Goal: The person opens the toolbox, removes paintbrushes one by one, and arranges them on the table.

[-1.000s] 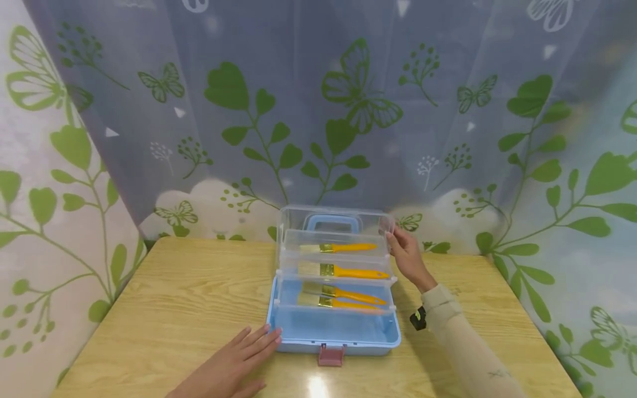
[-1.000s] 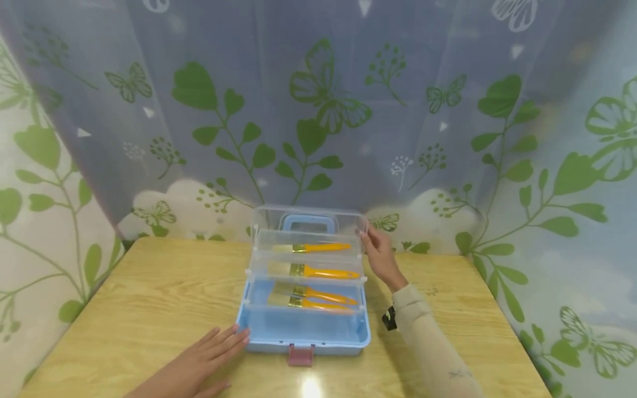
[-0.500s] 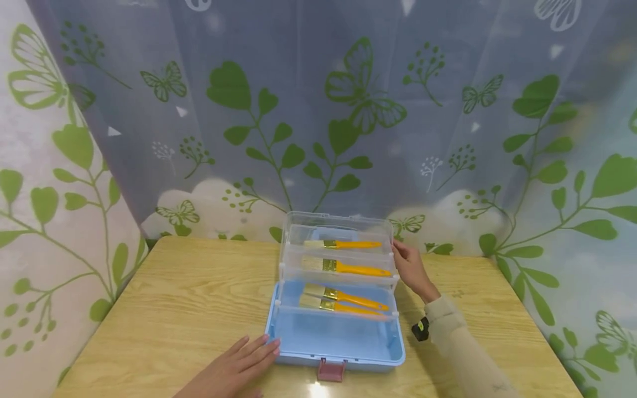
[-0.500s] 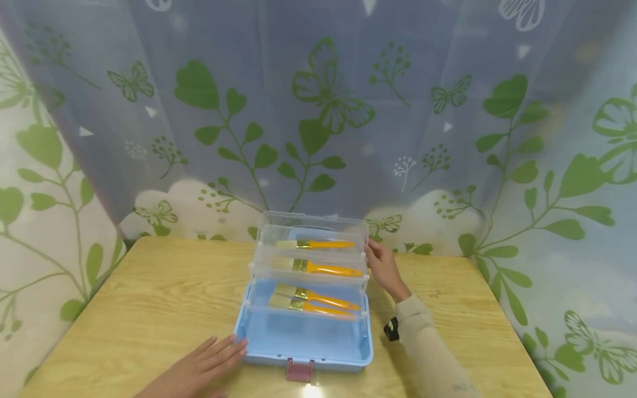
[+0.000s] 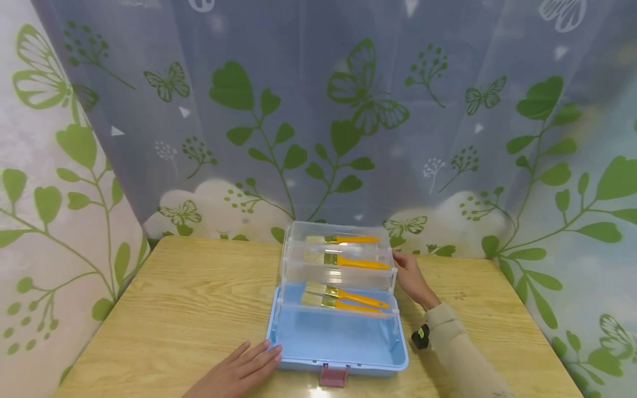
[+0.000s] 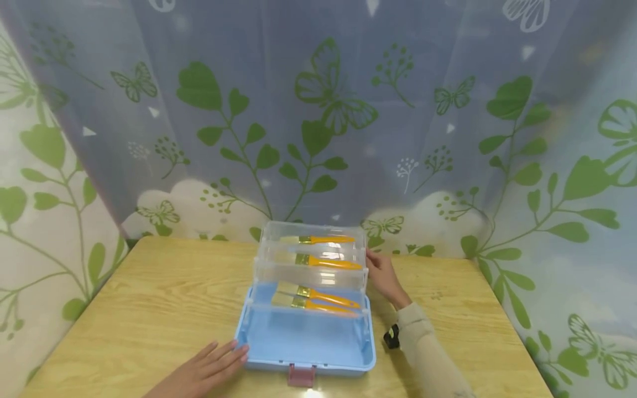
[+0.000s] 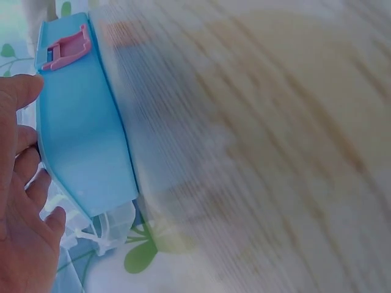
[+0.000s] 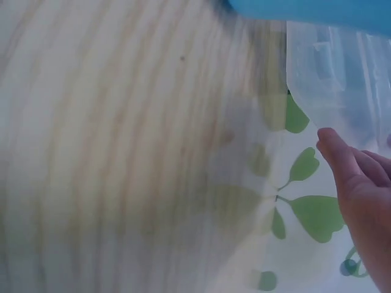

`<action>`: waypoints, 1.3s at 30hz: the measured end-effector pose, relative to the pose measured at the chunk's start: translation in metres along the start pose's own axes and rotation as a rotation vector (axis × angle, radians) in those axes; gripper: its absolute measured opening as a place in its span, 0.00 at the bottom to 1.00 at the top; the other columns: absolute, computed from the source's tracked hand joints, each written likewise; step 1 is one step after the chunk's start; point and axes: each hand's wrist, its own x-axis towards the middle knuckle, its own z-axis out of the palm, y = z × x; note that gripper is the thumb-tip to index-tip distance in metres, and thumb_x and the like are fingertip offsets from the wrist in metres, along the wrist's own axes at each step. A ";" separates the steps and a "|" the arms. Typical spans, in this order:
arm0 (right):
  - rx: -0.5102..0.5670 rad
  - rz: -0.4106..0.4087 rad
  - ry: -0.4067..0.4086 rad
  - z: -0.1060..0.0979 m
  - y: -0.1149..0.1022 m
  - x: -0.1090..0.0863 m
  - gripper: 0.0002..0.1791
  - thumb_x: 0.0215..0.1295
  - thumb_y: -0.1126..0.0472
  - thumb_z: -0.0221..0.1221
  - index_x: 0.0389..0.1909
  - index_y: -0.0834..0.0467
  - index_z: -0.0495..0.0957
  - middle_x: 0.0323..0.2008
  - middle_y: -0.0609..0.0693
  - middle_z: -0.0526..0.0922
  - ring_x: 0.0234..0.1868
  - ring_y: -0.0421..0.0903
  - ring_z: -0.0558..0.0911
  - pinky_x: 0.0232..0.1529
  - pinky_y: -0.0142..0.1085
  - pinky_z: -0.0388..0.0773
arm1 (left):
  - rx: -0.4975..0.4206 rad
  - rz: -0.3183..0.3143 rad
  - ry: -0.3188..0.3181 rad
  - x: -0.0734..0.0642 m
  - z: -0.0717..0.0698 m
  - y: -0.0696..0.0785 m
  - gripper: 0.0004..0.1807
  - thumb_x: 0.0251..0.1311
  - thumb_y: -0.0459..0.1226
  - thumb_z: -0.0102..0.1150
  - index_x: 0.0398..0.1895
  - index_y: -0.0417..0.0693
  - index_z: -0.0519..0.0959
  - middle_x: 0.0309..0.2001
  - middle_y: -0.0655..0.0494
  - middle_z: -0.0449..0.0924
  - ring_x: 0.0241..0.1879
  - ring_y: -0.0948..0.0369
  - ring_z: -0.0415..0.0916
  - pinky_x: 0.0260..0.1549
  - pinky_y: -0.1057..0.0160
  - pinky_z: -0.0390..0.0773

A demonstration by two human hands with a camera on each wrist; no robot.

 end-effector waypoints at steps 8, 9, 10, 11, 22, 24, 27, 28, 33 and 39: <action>0.061 0.104 0.013 -0.001 0.008 -0.002 0.27 0.81 0.59 0.49 0.69 0.76 0.65 0.60 0.71 0.77 0.49 0.36 0.85 0.49 0.35 0.85 | 0.003 -0.012 -0.026 -0.001 0.000 0.001 0.42 0.70 0.61 0.51 0.79 0.49 0.60 0.76 0.55 0.65 0.82 0.65 0.31 0.76 0.68 0.24; 0.065 0.113 0.026 -0.001 0.008 -0.002 0.27 0.81 0.60 0.49 0.69 0.76 0.65 0.60 0.71 0.78 0.48 0.36 0.85 0.49 0.35 0.85 | 0.010 -0.009 -0.024 -0.001 0.000 0.001 0.42 0.70 0.61 0.51 0.79 0.49 0.61 0.75 0.55 0.66 0.82 0.65 0.31 0.76 0.67 0.24; 0.062 0.117 0.029 -0.001 0.009 -0.002 0.27 0.81 0.61 0.48 0.69 0.78 0.65 0.59 0.72 0.78 0.48 0.36 0.85 0.48 0.34 0.85 | 0.010 -0.007 -0.025 -0.001 0.000 0.001 0.41 0.70 0.61 0.51 0.79 0.48 0.61 0.75 0.55 0.67 0.82 0.65 0.31 0.76 0.67 0.24; 0.061 0.124 0.037 -0.001 0.009 -0.002 0.26 0.80 0.62 0.49 0.68 0.78 0.65 0.59 0.71 0.79 0.47 0.35 0.85 0.48 0.34 0.85 | 0.012 -0.004 -0.023 -0.001 0.000 0.001 0.41 0.70 0.61 0.52 0.78 0.48 0.62 0.74 0.54 0.68 0.81 0.65 0.31 0.76 0.67 0.24; -0.037 0.220 0.037 0.003 0.008 -0.006 0.26 0.81 0.59 0.49 0.68 0.76 0.68 0.60 0.74 0.77 0.48 0.41 0.87 0.46 0.37 0.86 | 0.021 -0.008 -0.035 -0.002 0.000 0.003 0.40 0.70 0.61 0.51 0.78 0.49 0.64 0.73 0.55 0.70 0.81 0.65 0.30 0.76 0.67 0.23; -0.038 0.249 0.063 0.003 0.006 -0.005 0.25 0.80 0.60 0.50 0.68 0.75 0.68 0.60 0.74 0.77 0.49 0.44 0.87 0.46 0.37 0.86 | 0.019 -0.011 -0.040 -0.001 -0.001 0.003 0.40 0.70 0.61 0.51 0.78 0.50 0.62 0.73 0.55 0.69 0.81 0.66 0.30 0.76 0.67 0.23; -0.040 0.274 0.082 0.002 0.003 -0.002 0.25 0.80 0.61 0.50 0.68 0.75 0.67 0.61 0.74 0.76 0.51 0.47 0.87 0.46 0.38 0.86 | 0.005 -0.022 -0.042 0.000 -0.003 0.002 0.41 0.70 0.62 0.50 0.78 0.49 0.63 0.74 0.55 0.68 0.81 0.66 0.31 0.76 0.68 0.23; -0.037 0.284 0.092 0.001 0.002 -0.001 0.25 0.80 0.62 0.50 0.68 0.74 0.68 0.61 0.74 0.76 0.51 0.48 0.86 0.46 0.38 0.86 | 0.001 -0.022 -0.037 0.001 -0.004 0.002 0.40 0.70 0.62 0.51 0.77 0.49 0.64 0.74 0.55 0.68 0.81 0.65 0.31 0.76 0.68 0.24; -0.041 0.305 0.109 0.002 0.001 0.001 0.24 0.80 0.62 0.50 0.68 0.74 0.68 0.62 0.74 0.75 0.54 0.53 0.85 0.46 0.39 0.86 | -0.007 -0.020 -0.036 0.004 -0.006 0.001 0.38 0.70 0.58 0.54 0.76 0.48 0.66 0.73 0.54 0.71 0.81 0.65 0.39 0.77 0.68 0.25; -0.041 0.330 0.141 0.004 0.004 -0.001 0.24 0.80 0.62 0.50 0.67 0.75 0.69 0.61 0.73 0.76 0.53 0.50 0.86 0.44 0.38 0.87 | 0.010 -0.010 -0.043 0.006 -0.009 0.000 0.35 0.69 0.53 0.59 0.73 0.47 0.69 0.72 0.55 0.71 0.75 0.60 0.63 0.77 0.67 0.26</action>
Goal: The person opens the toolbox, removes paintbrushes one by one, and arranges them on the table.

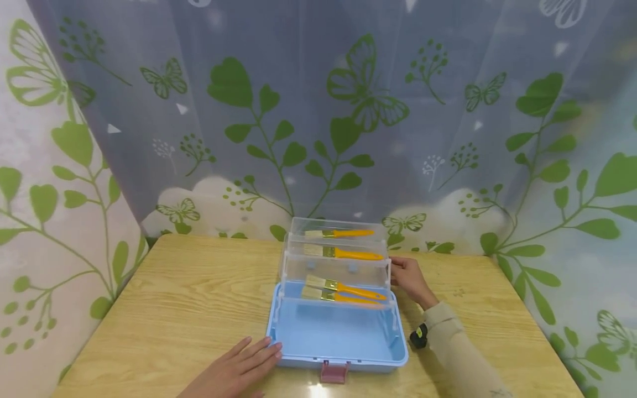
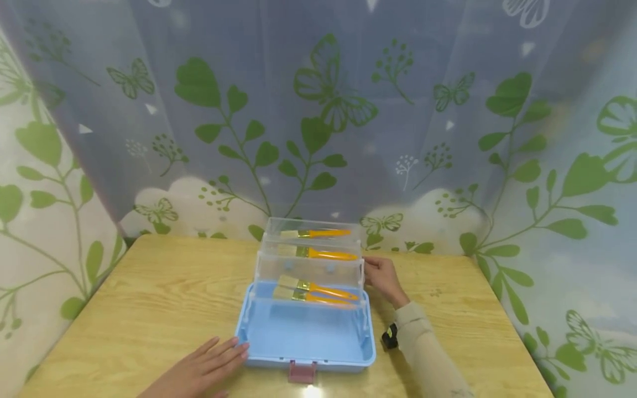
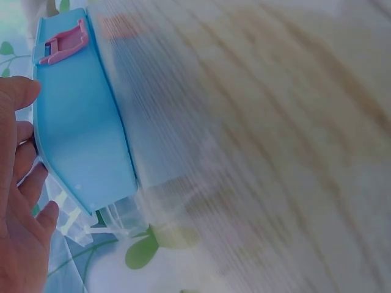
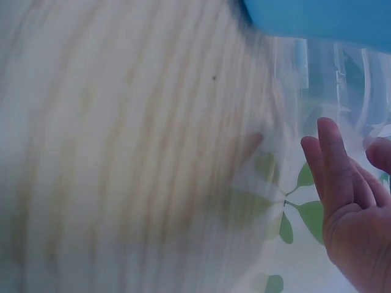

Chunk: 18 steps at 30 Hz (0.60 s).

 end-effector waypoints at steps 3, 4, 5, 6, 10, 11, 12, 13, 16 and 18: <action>-0.006 0.000 0.000 0.002 -0.001 -0.001 0.24 0.80 0.61 0.50 0.67 0.74 0.69 0.62 0.73 0.76 0.54 0.50 0.86 0.45 0.37 0.86 | -0.021 -0.009 -0.028 -0.001 -0.003 0.000 0.34 0.71 0.53 0.57 0.74 0.46 0.69 0.73 0.55 0.71 0.73 0.58 0.66 0.76 0.68 0.25; -0.013 -0.008 0.001 0.002 -0.002 -0.002 0.24 0.80 0.61 0.50 0.67 0.74 0.69 0.62 0.73 0.76 0.54 0.50 0.86 0.45 0.37 0.86 | -0.034 -0.013 -0.039 -0.001 -0.004 0.000 0.34 0.72 0.53 0.56 0.74 0.46 0.68 0.73 0.54 0.70 0.73 0.57 0.66 0.76 0.68 0.24; -0.022 -0.016 0.004 0.002 -0.002 -0.003 0.24 0.80 0.61 0.50 0.67 0.74 0.69 0.62 0.73 0.76 0.53 0.51 0.86 0.45 0.36 0.86 | -0.046 -0.018 -0.052 -0.001 -0.005 0.001 0.34 0.72 0.52 0.56 0.75 0.47 0.67 0.73 0.55 0.69 0.73 0.57 0.66 0.76 0.68 0.24; -0.028 -0.022 0.007 0.003 -0.003 -0.003 0.24 0.80 0.60 0.50 0.67 0.73 0.69 0.61 0.73 0.76 0.53 0.51 0.86 0.45 0.36 0.86 | -0.053 -0.021 -0.063 -0.001 -0.005 0.001 0.34 0.73 0.52 0.55 0.76 0.47 0.66 0.74 0.55 0.69 0.73 0.56 0.66 0.76 0.68 0.24; -0.078 -0.068 0.007 0.003 -0.006 -0.005 0.24 0.81 0.59 0.49 0.67 0.73 0.70 0.59 0.74 0.78 0.48 0.50 0.88 0.43 0.34 0.86 | -0.068 -0.025 -0.084 -0.002 -0.007 0.000 0.35 0.73 0.52 0.55 0.78 0.49 0.63 0.75 0.55 0.66 0.74 0.55 0.64 0.76 0.68 0.25; -0.086 -0.073 0.005 0.003 -0.005 -0.005 0.24 0.81 0.59 0.49 0.67 0.73 0.70 0.59 0.73 0.78 0.47 0.49 0.88 0.42 0.33 0.86 | -0.066 -0.025 -0.087 -0.002 -0.007 0.000 0.36 0.73 0.52 0.55 0.79 0.50 0.62 0.76 0.55 0.66 0.74 0.55 0.64 0.76 0.68 0.25; -0.091 -0.074 0.002 0.003 -0.006 -0.006 0.25 0.81 0.59 0.49 0.67 0.73 0.70 0.59 0.73 0.79 0.48 0.50 0.87 0.42 0.33 0.86 | -0.059 -0.021 -0.084 -0.003 -0.006 0.000 0.36 0.73 0.52 0.55 0.79 0.50 0.61 0.76 0.55 0.65 0.74 0.55 0.63 0.77 0.67 0.25; -0.098 -0.074 -0.002 0.004 -0.006 -0.007 0.25 0.81 0.58 0.49 0.68 0.72 0.70 0.59 0.73 0.78 0.48 0.49 0.87 0.43 0.33 0.86 | -0.047 -0.017 -0.081 -0.004 -0.006 0.000 0.37 0.72 0.53 0.56 0.79 0.50 0.60 0.76 0.55 0.64 0.74 0.55 0.63 0.77 0.67 0.26; -0.107 -0.075 -0.014 0.005 -0.007 -0.012 0.27 0.82 0.56 0.48 0.70 0.71 0.67 0.60 0.73 0.77 0.49 0.49 0.87 0.44 0.33 0.86 | -0.016 -0.013 -0.082 -0.005 -0.005 0.000 0.40 0.71 0.55 0.56 0.80 0.51 0.58 0.78 0.56 0.61 0.77 0.57 0.59 0.77 0.66 0.27; -0.129 -0.076 -0.020 0.007 -0.008 -0.017 0.28 0.82 0.55 0.47 0.71 0.71 0.66 0.58 0.73 0.78 0.46 0.49 0.86 0.45 0.34 0.85 | -0.004 -0.010 -0.082 -0.006 -0.004 0.000 0.41 0.71 0.56 0.56 0.81 0.51 0.56 0.79 0.57 0.59 0.78 0.59 0.54 0.78 0.65 0.28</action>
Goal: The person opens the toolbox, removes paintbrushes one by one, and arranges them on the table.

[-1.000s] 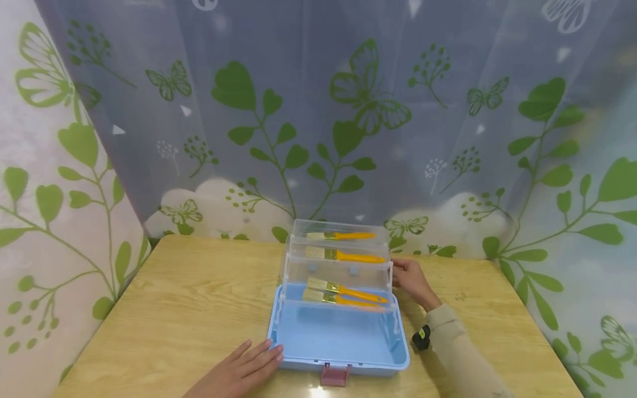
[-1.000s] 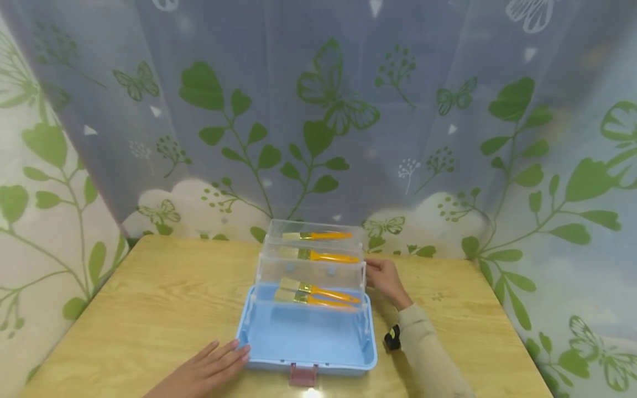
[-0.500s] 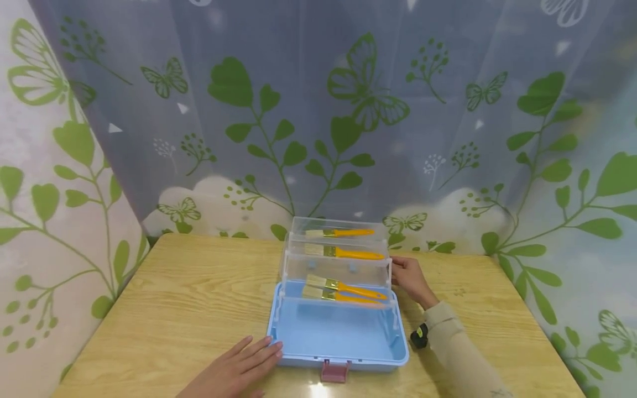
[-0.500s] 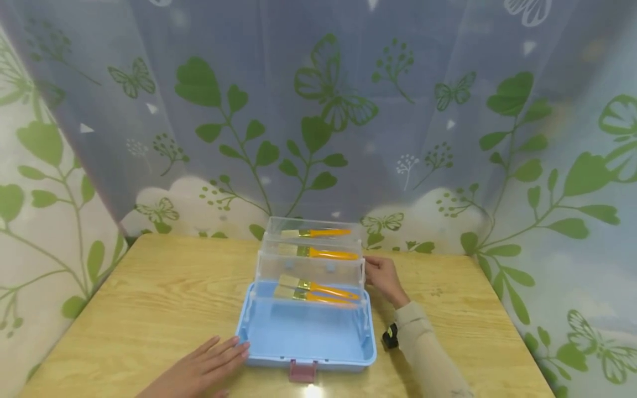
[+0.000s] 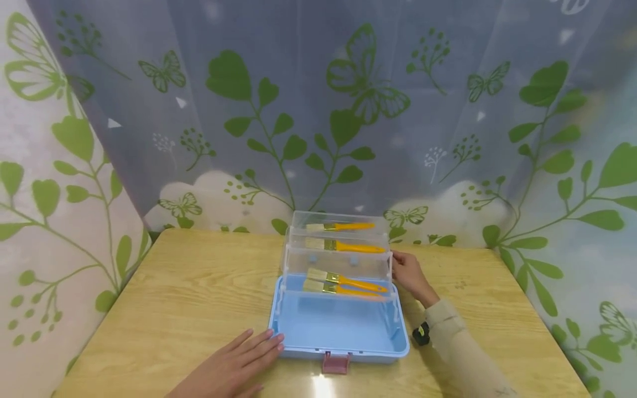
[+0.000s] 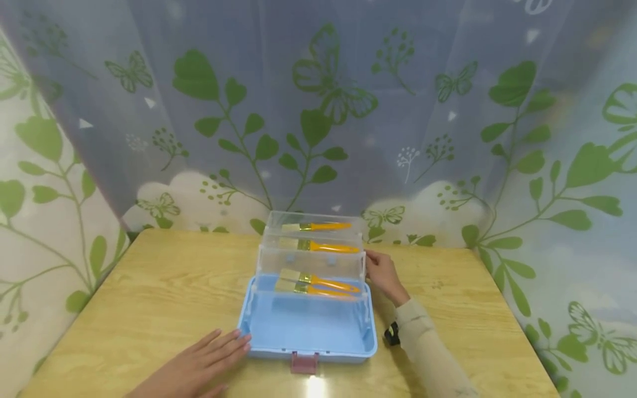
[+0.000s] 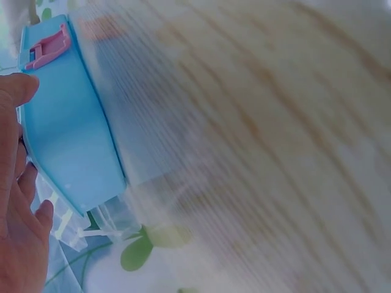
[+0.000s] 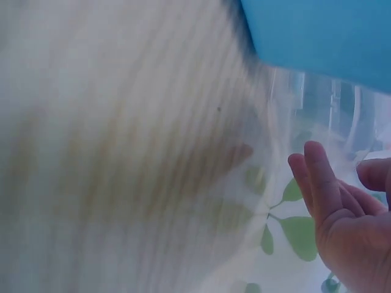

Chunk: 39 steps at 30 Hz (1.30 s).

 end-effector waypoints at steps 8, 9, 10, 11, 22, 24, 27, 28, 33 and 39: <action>-0.175 -0.099 -0.026 0.005 -0.004 -0.019 0.29 0.83 0.53 0.44 0.72 0.71 0.65 0.58 0.70 0.80 0.50 0.56 0.85 0.46 0.40 0.83 | 0.008 0.009 0.003 -0.001 0.004 -0.001 0.42 0.71 0.55 0.56 0.81 0.50 0.55 0.80 0.56 0.58 0.80 0.59 0.50 0.78 0.64 0.28; -0.198 -0.119 -0.034 0.005 -0.006 -0.022 0.29 0.83 0.53 0.43 0.72 0.70 0.65 0.58 0.70 0.80 0.49 0.56 0.85 0.45 0.40 0.83 | 0.011 0.006 0.004 -0.001 0.004 -0.002 0.42 0.71 0.55 0.56 0.81 0.51 0.55 0.80 0.56 0.58 0.80 0.60 0.49 0.78 0.64 0.28; -0.220 -0.136 -0.032 0.006 -0.007 -0.024 0.29 0.83 0.53 0.43 0.72 0.70 0.65 0.58 0.70 0.81 0.48 0.55 0.85 0.44 0.41 0.82 | 0.012 0.003 0.003 -0.001 0.004 -0.002 0.42 0.71 0.55 0.56 0.82 0.51 0.54 0.80 0.57 0.57 0.81 0.60 0.47 0.78 0.64 0.28; -0.245 -0.152 -0.027 0.006 -0.010 -0.026 0.28 0.83 0.53 0.43 0.72 0.70 0.65 0.58 0.69 0.81 0.47 0.56 0.85 0.44 0.42 0.82 | 0.013 -0.001 0.005 -0.001 0.004 -0.002 0.42 0.71 0.55 0.56 0.82 0.51 0.54 0.80 0.57 0.57 0.81 0.61 0.45 0.78 0.64 0.28; -0.786 -0.045 0.089 0.006 -0.071 -0.094 0.27 0.78 0.56 0.52 0.68 0.71 0.70 0.35 0.62 0.86 0.29 0.54 0.84 0.27 0.47 0.80 | 0.019 0.047 0.041 -0.003 0.010 0.000 0.42 0.71 0.55 0.55 0.81 0.48 0.55 0.79 0.54 0.58 0.82 0.62 0.35 0.78 0.63 0.28; -0.820 -0.064 0.094 0.006 -0.086 -0.104 0.26 0.76 0.55 0.55 0.67 0.68 0.73 0.34 0.60 0.86 0.27 0.52 0.82 0.22 0.43 0.76 | 0.030 0.036 0.029 -0.003 0.010 -0.001 0.42 0.72 0.56 0.54 0.82 0.49 0.54 0.80 0.55 0.56 0.82 0.62 0.34 0.78 0.63 0.27; -0.818 -0.143 0.097 0.006 -0.102 -0.116 0.24 0.73 0.55 0.59 0.64 0.65 0.76 0.49 0.62 0.86 0.34 0.55 0.86 0.24 0.42 0.78 | 0.032 0.022 0.024 -0.003 0.009 -0.001 0.42 0.72 0.56 0.54 0.82 0.50 0.54 0.80 0.55 0.55 0.82 0.62 0.34 0.78 0.63 0.27; -0.800 -0.165 0.087 0.005 -0.107 -0.120 0.24 0.73 0.56 0.60 0.64 0.64 0.77 0.53 0.63 0.85 0.34 0.55 0.85 0.24 0.43 0.78 | 0.033 0.022 0.022 -0.003 0.009 -0.001 0.42 0.72 0.56 0.53 0.82 0.50 0.54 0.80 0.55 0.56 0.82 0.62 0.33 0.78 0.63 0.27; -0.720 -0.314 0.021 0.008 -0.116 -0.129 0.22 0.71 0.60 0.63 0.64 0.59 0.78 0.57 0.57 0.84 0.43 0.52 0.86 0.38 0.47 0.84 | 0.021 0.029 0.004 -0.003 0.010 -0.001 0.41 0.73 0.56 0.51 0.82 0.51 0.53 0.80 0.56 0.56 0.82 0.63 0.32 0.77 0.64 0.25; -0.622 -0.564 -0.065 0.010 -0.111 -0.117 0.23 0.70 0.62 0.63 0.65 0.56 0.77 0.59 0.51 0.83 0.60 0.51 0.82 0.56 0.49 0.82 | 0.024 0.004 -0.007 -0.001 0.007 -0.002 0.40 0.74 0.57 0.50 0.82 0.53 0.53 0.80 0.58 0.56 0.82 0.64 0.34 0.77 0.65 0.26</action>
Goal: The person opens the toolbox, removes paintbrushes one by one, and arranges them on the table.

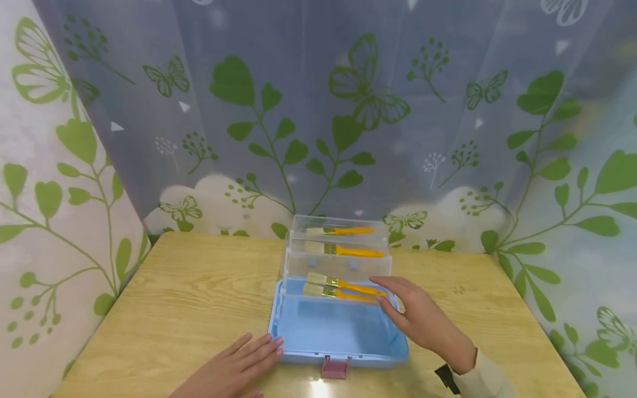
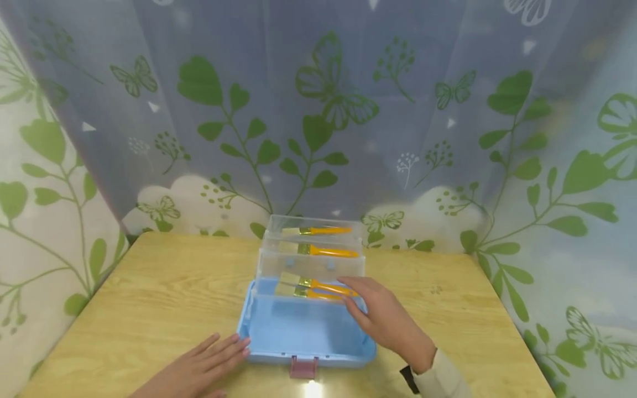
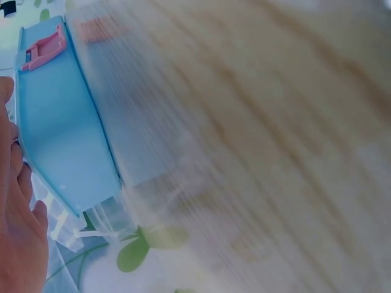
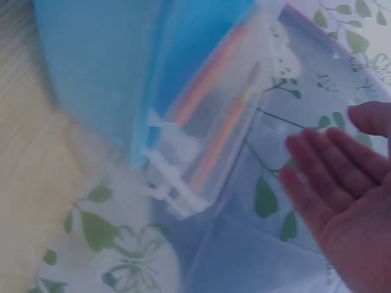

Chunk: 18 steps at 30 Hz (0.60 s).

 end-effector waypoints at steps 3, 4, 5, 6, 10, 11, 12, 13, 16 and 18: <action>0.086 -0.040 -0.017 0.003 0.009 0.005 0.23 0.70 0.65 0.63 0.65 0.57 0.77 0.60 0.54 0.83 0.61 0.51 0.82 0.55 0.49 0.82 | -0.001 -0.007 -0.005 0.001 -0.001 0.001 0.39 0.74 0.57 0.50 0.82 0.53 0.55 0.80 0.58 0.57 0.82 0.65 0.34 0.77 0.65 0.25; 0.117 -0.044 -0.023 0.005 0.012 0.008 0.23 0.70 0.66 0.62 0.65 0.57 0.76 0.60 0.55 0.83 0.60 0.51 0.82 0.55 0.50 0.82 | -0.001 -0.007 -0.009 0.001 -0.002 0.001 0.39 0.74 0.57 0.49 0.82 0.53 0.55 0.80 0.57 0.58 0.82 0.65 0.33 0.77 0.65 0.25; 0.147 -0.047 -0.028 0.006 0.016 0.010 0.23 0.70 0.67 0.62 0.65 0.58 0.76 0.60 0.56 0.83 0.60 0.52 0.83 0.55 0.51 0.82 | -0.003 -0.005 -0.011 0.001 -0.002 0.000 0.39 0.74 0.57 0.49 0.82 0.53 0.55 0.79 0.57 0.58 0.81 0.65 0.32 0.77 0.65 0.25; 0.183 -0.047 -0.033 0.007 0.019 0.012 0.23 0.71 0.68 0.61 0.65 0.59 0.76 0.60 0.57 0.83 0.59 0.52 0.83 0.54 0.51 0.82 | -0.004 -0.001 -0.011 0.001 -0.001 0.000 0.39 0.74 0.57 0.49 0.82 0.53 0.55 0.79 0.57 0.59 0.81 0.65 0.31 0.77 0.65 0.25; 0.296 -0.032 -0.046 0.011 0.028 0.021 0.22 0.71 0.68 0.61 0.65 0.60 0.76 0.60 0.57 0.83 0.56 0.54 0.84 0.54 0.51 0.83 | -0.009 0.008 0.001 0.001 0.000 0.000 0.39 0.74 0.57 0.50 0.81 0.52 0.55 0.79 0.56 0.59 0.81 0.65 0.31 0.77 0.65 0.26; 0.317 -0.026 -0.049 0.012 0.030 0.023 0.22 0.71 0.67 0.61 0.65 0.60 0.76 0.60 0.57 0.83 0.56 0.54 0.85 0.54 0.50 0.83 | -0.011 0.008 0.004 0.002 0.000 0.000 0.39 0.74 0.57 0.51 0.81 0.52 0.56 0.79 0.56 0.59 0.81 0.65 0.31 0.77 0.65 0.26; 0.336 -0.017 -0.053 0.013 0.031 0.025 0.22 0.71 0.67 0.61 0.65 0.60 0.76 0.60 0.57 0.83 0.55 0.55 0.85 0.54 0.49 0.83 | -0.014 0.006 0.006 0.002 0.000 0.000 0.39 0.74 0.57 0.51 0.81 0.52 0.56 0.79 0.57 0.59 0.81 0.65 0.32 0.77 0.65 0.26; 0.350 -0.004 -0.057 0.014 0.032 0.028 0.22 0.71 0.67 0.61 0.65 0.60 0.76 0.60 0.56 0.83 0.55 0.55 0.85 0.55 0.48 0.83 | -0.019 0.003 0.004 0.002 0.000 0.000 0.39 0.74 0.56 0.51 0.81 0.52 0.55 0.79 0.57 0.59 0.81 0.65 0.32 0.77 0.65 0.26; 0.366 0.035 -0.081 0.018 0.036 0.034 0.22 0.71 0.67 0.61 0.65 0.59 0.77 0.60 0.56 0.83 0.56 0.56 0.85 0.55 0.44 0.83 | -0.030 -0.009 -0.011 0.002 -0.001 0.000 0.39 0.74 0.56 0.50 0.82 0.53 0.55 0.79 0.57 0.58 0.81 0.66 0.30 0.77 0.66 0.25; 0.371 0.050 -0.105 0.020 0.038 0.036 0.22 0.71 0.67 0.61 0.65 0.60 0.77 0.60 0.56 0.83 0.56 0.58 0.84 0.55 0.44 0.83 | -0.026 -0.010 -0.010 0.001 -0.001 0.000 0.39 0.74 0.57 0.49 0.82 0.53 0.55 0.79 0.57 0.58 0.81 0.66 0.30 0.77 0.66 0.25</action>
